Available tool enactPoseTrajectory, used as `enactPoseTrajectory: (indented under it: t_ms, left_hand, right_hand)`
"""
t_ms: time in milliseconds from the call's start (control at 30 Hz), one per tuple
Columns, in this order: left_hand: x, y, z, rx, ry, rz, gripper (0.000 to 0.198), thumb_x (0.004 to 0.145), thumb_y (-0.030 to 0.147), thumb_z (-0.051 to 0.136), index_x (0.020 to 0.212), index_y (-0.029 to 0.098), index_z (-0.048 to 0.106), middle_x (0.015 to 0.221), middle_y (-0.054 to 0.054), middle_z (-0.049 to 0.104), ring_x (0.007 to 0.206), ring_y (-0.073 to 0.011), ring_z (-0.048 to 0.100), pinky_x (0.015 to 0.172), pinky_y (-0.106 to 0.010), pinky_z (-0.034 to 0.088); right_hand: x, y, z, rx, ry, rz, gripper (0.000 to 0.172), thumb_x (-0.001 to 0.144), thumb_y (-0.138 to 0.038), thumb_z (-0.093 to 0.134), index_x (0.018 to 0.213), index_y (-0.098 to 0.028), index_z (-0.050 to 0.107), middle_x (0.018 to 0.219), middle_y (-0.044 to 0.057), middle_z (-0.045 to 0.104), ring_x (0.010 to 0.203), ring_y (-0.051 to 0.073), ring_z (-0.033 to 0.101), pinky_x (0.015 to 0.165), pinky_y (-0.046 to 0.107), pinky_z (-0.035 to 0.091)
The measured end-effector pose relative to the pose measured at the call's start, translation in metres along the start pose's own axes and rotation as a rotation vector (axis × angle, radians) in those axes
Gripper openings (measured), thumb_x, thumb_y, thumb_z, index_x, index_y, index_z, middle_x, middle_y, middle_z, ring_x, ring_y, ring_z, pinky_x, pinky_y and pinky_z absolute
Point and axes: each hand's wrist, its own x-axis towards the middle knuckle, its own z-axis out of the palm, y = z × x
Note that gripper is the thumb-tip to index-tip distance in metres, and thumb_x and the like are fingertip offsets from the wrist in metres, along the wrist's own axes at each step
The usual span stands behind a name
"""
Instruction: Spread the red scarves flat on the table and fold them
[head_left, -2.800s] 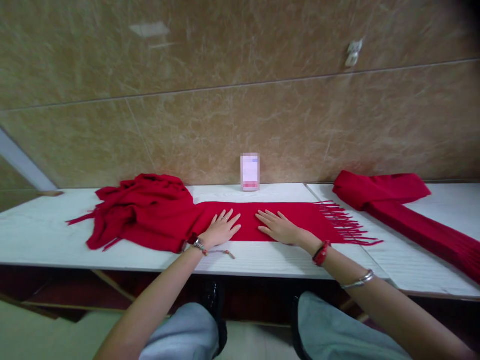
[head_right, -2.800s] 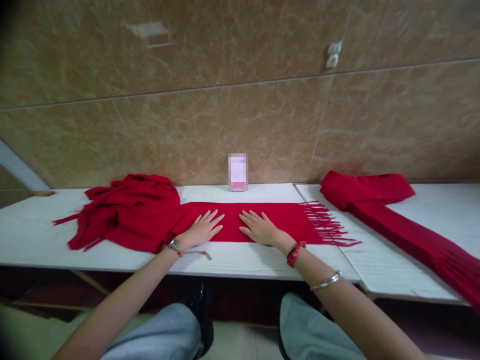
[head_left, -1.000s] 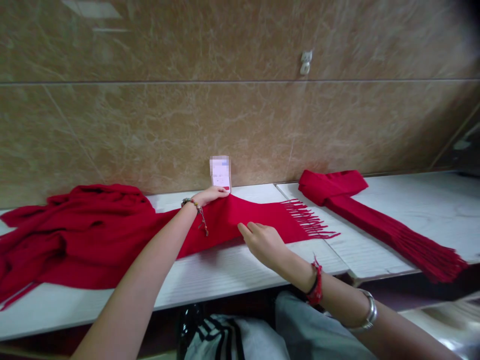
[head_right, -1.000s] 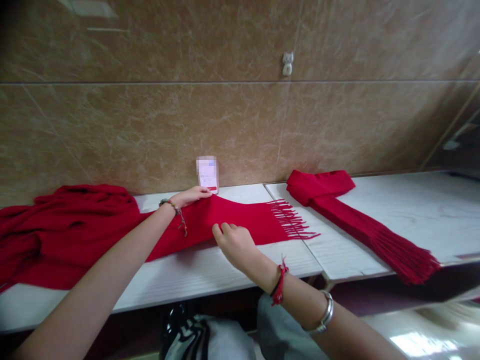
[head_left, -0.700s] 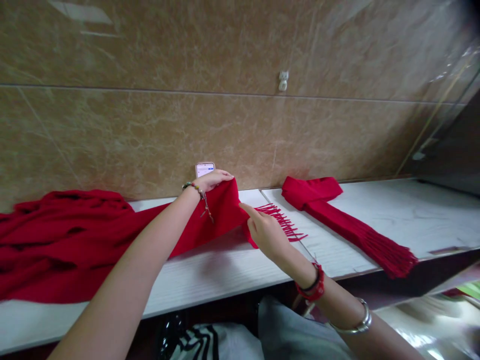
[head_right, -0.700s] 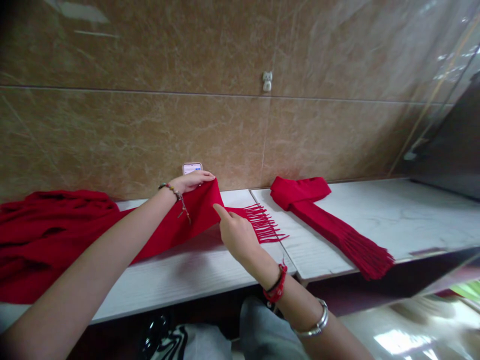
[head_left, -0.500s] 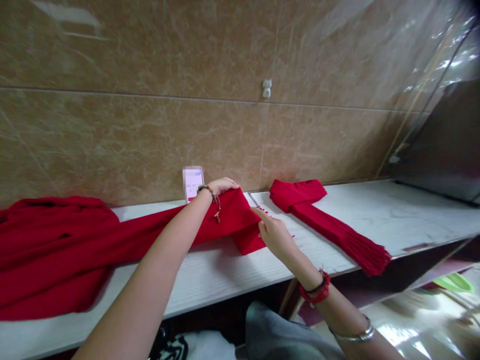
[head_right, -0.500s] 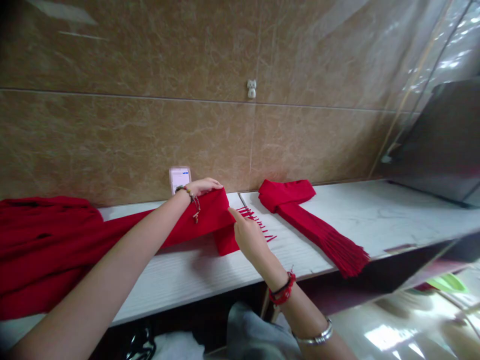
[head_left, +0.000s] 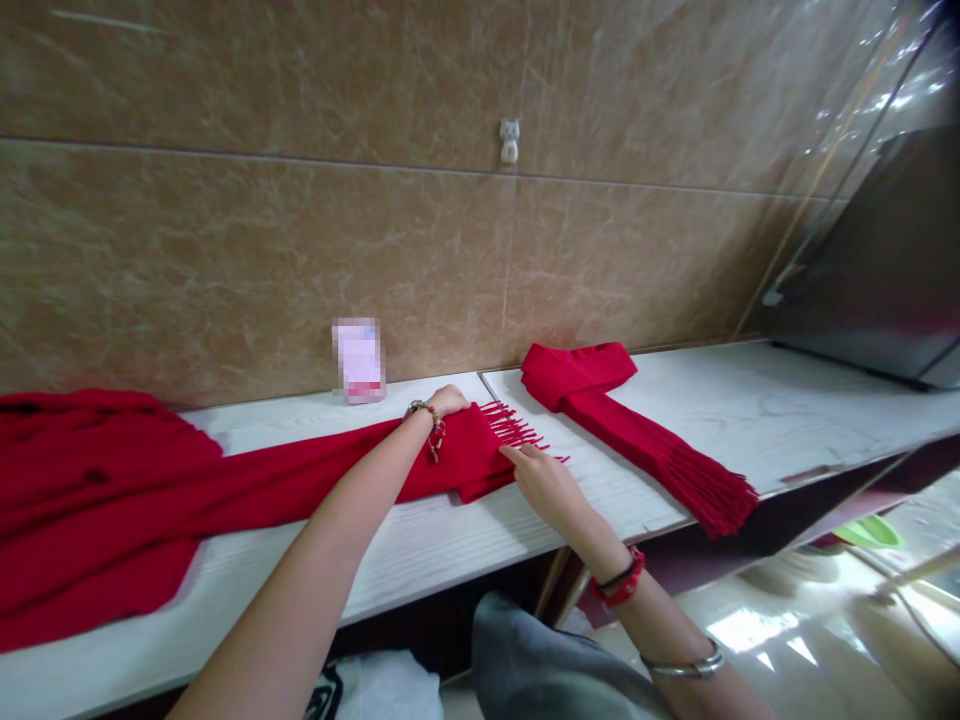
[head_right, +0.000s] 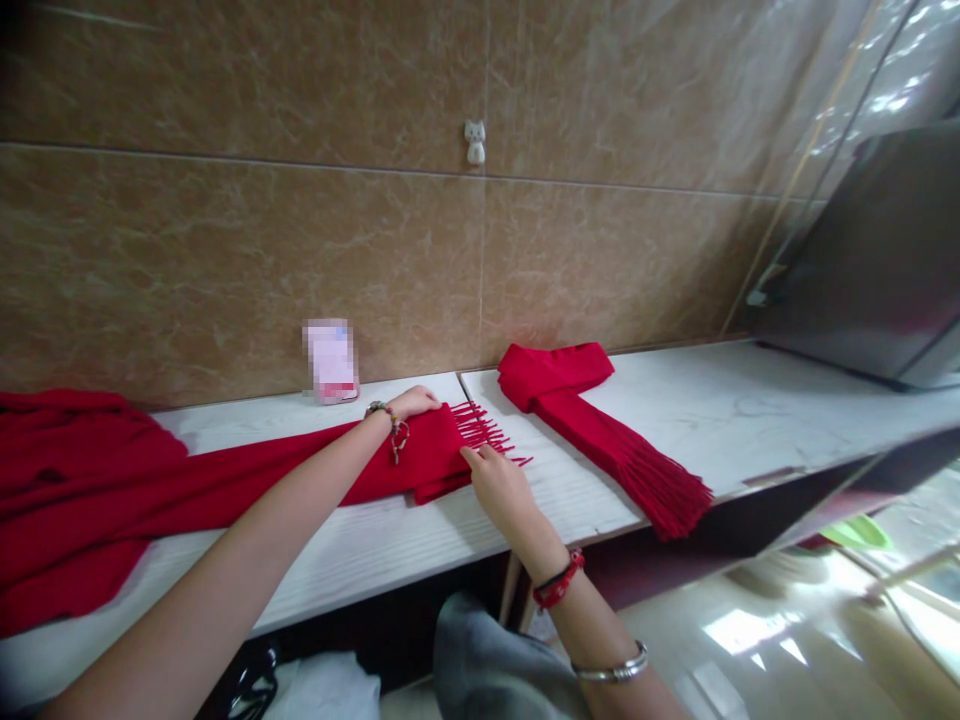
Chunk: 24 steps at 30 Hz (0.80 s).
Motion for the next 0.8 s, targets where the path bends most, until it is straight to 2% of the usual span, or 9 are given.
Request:
enactPoseTrajectory:
  t_ms: [67, 167, 233, 300, 367, 467, 533, 600, 800]
  left_hand:
    - [-0.011, 0.008, 0.001, 0.091, 0.087, -0.039, 0.027, 0.074, 0.027, 0.053, 0.094, 0.011, 0.061, 0.100, -0.014, 0.062, 0.096, -0.0269, 0.055, 0.082, -0.036, 0.040]
    - [-0.045, 0.017, 0.006, 0.189, 0.184, -0.012, 0.041, 0.080, 0.032, 0.048, 0.118, 0.018, 0.047, 0.128, -0.015, 0.043, 0.118, -0.0288, 0.038, 0.095, -0.044, 0.027]
    - [-0.079, 0.016, 0.011, 0.310, 0.177, 0.065, 0.047, 0.082, 0.041, 0.045, 0.124, 0.023, 0.041, 0.136, -0.014, 0.032, 0.124, -0.0309, 0.029, 0.097, -0.049, 0.022]
    - [-0.115, 0.009, 0.014, 0.406, 0.100, 0.117, 0.057, 0.080, 0.052, 0.042, 0.130, 0.025, 0.034, 0.140, -0.014, 0.025, 0.127, -0.0337, 0.021, 0.095, -0.050, 0.025]
    - [-0.150, -0.001, 0.013, 0.477, 0.049, 0.146, 0.061, 0.078, 0.051, 0.046, 0.131, 0.026, 0.032, 0.140, -0.013, 0.026, 0.126, -0.0330, 0.024, 0.094, -0.046, 0.030]
    - [-0.185, -0.015, 0.005, 0.599, 0.021, 0.174, 0.049, 0.081, 0.024, 0.043, 0.129, 0.020, 0.038, 0.133, -0.014, 0.037, 0.118, -0.0280, 0.039, 0.090, -0.036, 0.037]
    - [-0.196, -0.021, -0.003, 0.673, -0.004, 0.179, 0.050, 0.079, 0.008, 0.037, 0.128, 0.019, 0.041, 0.127, -0.014, 0.045, 0.112, -0.0249, 0.047, 0.084, -0.032, 0.041]
    - [-0.197, -0.024, -0.009, 0.729, -0.020, 0.178, 0.054, 0.076, 0.000, 0.033, 0.125, 0.020, 0.043, 0.121, -0.013, 0.050, 0.106, -0.0238, 0.052, 0.078, -0.031, 0.044]
    - [-0.183, -0.035, -0.012, 0.767, 0.039, 0.183, 0.049, 0.077, -0.002, 0.033, 0.118, 0.020, 0.049, 0.112, -0.011, 0.057, 0.099, -0.0238, 0.056, 0.071, -0.031, 0.046]
  right_hand:
    - [0.000, 0.001, 0.002, 0.032, 0.019, -0.018, 0.040, 0.083, -0.009, 0.034, 0.119, -0.017, 0.049, 0.095, 0.009, 0.059, 0.081, 0.016, 0.058, 0.069, 0.023, 0.044]
    - [-0.001, 0.003, 0.005, 0.070, 0.048, -0.036, 0.038, 0.083, -0.008, 0.034, 0.115, -0.016, 0.053, 0.096, 0.010, 0.058, 0.083, 0.016, 0.058, 0.073, 0.023, 0.044]
    - [-0.001, 0.005, 0.008, 0.071, 0.068, -0.037, 0.039, 0.083, -0.008, 0.034, 0.116, -0.015, 0.053, 0.101, 0.012, 0.056, 0.086, 0.016, 0.057, 0.075, 0.025, 0.045]
    - [0.000, 0.007, 0.011, 0.062, 0.110, -0.072, 0.041, 0.082, -0.007, 0.034, 0.119, -0.015, 0.051, 0.111, 0.014, 0.053, 0.094, 0.018, 0.055, 0.079, 0.029, 0.045]
    - [0.000, 0.010, 0.014, 0.053, 0.164, -0.160, 0.044, 0.080, -0.005, 0.035, 0.120, -0.016, 0.051, 0.121, 0.016, 0.048, 0.106, 0.020, 0.049, 0.087, 0.034, 0.042]
    - [0.002, 0.015, 0.017, 0.063, 0.157, -0.292, 0.046, 0.079, -0.002, 0.034, 0.119, -0.014, 0.052, 0.125, 0.015, 0.047, 0.114, 0.020, 0.044, 0.094, 0.035, 0.037]
    - [0.005, 0.018, 0.018, 0.074, 0.099, -0.327, 0.047, 0.079, -0.001, 0.032, 0.122, -0.013, 0.049, 0.124, 0.015, 0.049, 0.111, 0.018, 0.048, 0.093, 0.032, 0.039]
    - [0.008, 0.019, 0.018, 0.070, 0.059, -0.341, 0.048, 0.080, -0.002, 0.030, 0.124, -0.012, 0.047, 0.124, 0.015, 0.050, 0.109, 0.018, 0.050, 0.091, 0.030, 0.040]
    - [0.003, -0.001, 0.010, -0.068, 0.019, -0.305, 0.043, 0.082, -0.005, 0.033, 0.122, -0.012, 0.048, 0.117, 0.016, 0.054, 0.104, 0.020, 0.053, 0.086, 0.032, 0.043]
